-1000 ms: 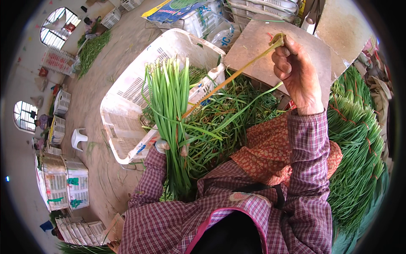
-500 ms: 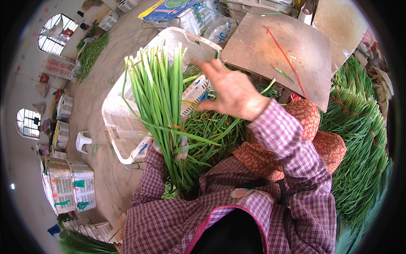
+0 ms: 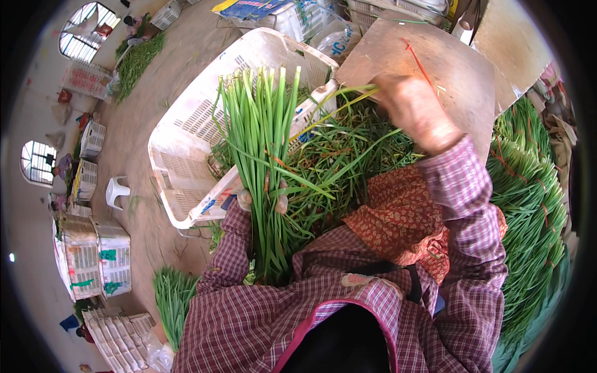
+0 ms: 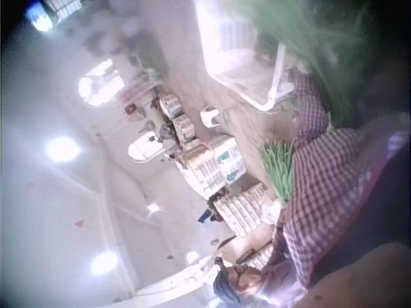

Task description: The person bundles leeks by hand, removing loose leaves and tying them with red string before placing the finished bundles into a plastic basket.

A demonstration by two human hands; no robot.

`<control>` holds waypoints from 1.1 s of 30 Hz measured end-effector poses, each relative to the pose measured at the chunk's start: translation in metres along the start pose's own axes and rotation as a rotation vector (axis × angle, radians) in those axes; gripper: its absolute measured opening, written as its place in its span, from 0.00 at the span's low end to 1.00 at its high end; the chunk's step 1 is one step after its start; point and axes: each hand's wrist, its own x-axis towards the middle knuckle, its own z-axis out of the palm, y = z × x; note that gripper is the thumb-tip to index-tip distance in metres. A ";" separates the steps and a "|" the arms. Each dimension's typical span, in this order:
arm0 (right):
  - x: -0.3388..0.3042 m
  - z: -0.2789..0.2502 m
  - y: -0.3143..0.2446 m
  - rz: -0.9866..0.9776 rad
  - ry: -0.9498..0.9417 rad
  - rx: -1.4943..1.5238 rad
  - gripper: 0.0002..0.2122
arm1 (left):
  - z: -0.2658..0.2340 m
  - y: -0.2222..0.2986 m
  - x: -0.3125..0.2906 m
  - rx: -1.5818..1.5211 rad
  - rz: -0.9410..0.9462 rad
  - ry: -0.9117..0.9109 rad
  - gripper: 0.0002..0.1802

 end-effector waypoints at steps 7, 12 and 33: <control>-0.040 -0.048 0.070 0.370 -0.018 -0.022 0.10 | -0.027 0.008 -0.017 0.097 0.188 0.071 0.39; -0.087 -0.008 0.066 0.526 -0.490 -0.290 0.11 | -0.021 0.038 0.007 0.130 0.170 -0.293 0.32; 0.023 0.009 -0.096 0.319 -0.462 1.093 0.12 | -0.023 0.027 0.046 0.082 0.329 -0.188 0.46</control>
